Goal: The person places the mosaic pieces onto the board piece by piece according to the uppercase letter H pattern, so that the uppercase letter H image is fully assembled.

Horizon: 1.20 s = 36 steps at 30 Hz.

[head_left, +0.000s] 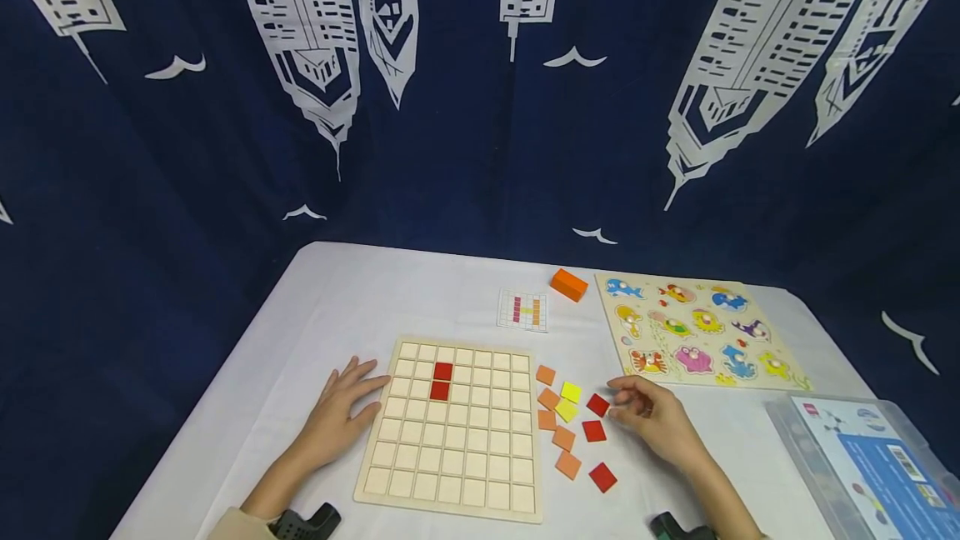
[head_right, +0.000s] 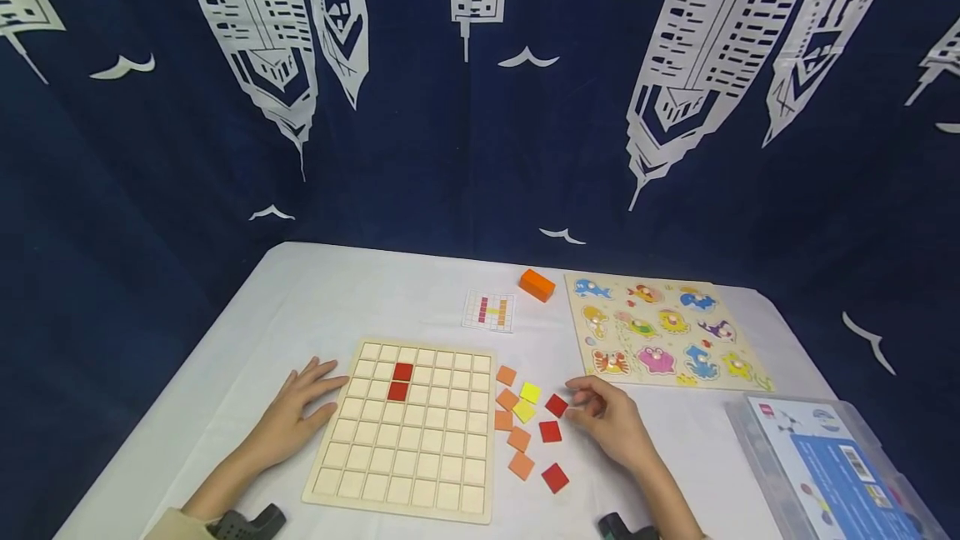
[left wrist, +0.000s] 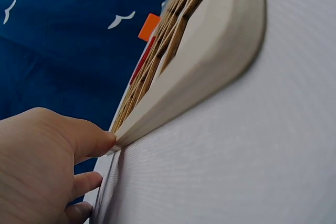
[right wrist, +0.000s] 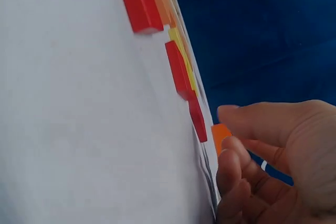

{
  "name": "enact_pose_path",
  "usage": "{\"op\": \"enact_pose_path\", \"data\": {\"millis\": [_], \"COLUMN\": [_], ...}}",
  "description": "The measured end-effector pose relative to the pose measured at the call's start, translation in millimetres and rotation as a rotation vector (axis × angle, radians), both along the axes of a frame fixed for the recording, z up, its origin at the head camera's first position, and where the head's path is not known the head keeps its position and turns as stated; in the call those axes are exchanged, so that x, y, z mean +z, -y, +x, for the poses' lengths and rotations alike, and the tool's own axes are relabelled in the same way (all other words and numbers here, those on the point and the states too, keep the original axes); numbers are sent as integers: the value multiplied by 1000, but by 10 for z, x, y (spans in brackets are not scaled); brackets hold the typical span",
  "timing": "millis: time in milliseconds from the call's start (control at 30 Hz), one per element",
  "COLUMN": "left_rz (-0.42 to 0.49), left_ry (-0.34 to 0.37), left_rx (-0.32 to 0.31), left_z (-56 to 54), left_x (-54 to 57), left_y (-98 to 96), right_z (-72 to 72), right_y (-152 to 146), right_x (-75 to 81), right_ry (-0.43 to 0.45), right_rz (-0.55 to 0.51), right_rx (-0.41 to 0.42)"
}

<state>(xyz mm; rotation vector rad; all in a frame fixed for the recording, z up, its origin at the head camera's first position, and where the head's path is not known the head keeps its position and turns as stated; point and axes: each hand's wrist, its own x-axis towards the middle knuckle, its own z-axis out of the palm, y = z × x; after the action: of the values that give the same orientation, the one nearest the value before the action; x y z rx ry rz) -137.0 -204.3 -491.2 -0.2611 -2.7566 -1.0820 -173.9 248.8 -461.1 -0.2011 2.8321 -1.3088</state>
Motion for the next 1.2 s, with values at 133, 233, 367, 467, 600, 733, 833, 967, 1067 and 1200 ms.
{"op": "enact_pose_path", "data": {"millis": [133, 233, 367, 467, 600, 733, 833, 967, 1067, 1200], "left_rz": [-6, -8, -14, -18, -18, -23, -25, -23, -22, -19], "left_ry": [-4, -10, -8, -5, -23, -56, -67, -50, -33, -29], "left_rx": [1, 0, 4, 5, 3, 2, -2, -6, -6, -4], "left_z": [7, 9, 7, 4, 2, 4, 3, 7, 8, 4], "left_x": [3, 3, -1, -4, -4, -4, -1, 18, 21, 12], "left_y": [2, 5, 5, 2, -3, -9, -11, -12, -7, -4], "right_z": [-7, -7, -7, -9, -7, -3, -2, -2, -2, -7], "right_y": [26, 38, 46, 53, 62, 72, 79, 89, 94, 93], "right_x": [-47, -70, -90, -103, -117, -118, -115, -110, -110, -120], "right_ry": [0, 1, 10, 14, 11, 12, 18, 19, 8, -9], "right_rz": [20, 17, 27, 46, 79, 116, 129, 146, 157, 162], "right_rx": [0, -1, -1, -7, -15, -23, -32, -36, -33, -32]}}
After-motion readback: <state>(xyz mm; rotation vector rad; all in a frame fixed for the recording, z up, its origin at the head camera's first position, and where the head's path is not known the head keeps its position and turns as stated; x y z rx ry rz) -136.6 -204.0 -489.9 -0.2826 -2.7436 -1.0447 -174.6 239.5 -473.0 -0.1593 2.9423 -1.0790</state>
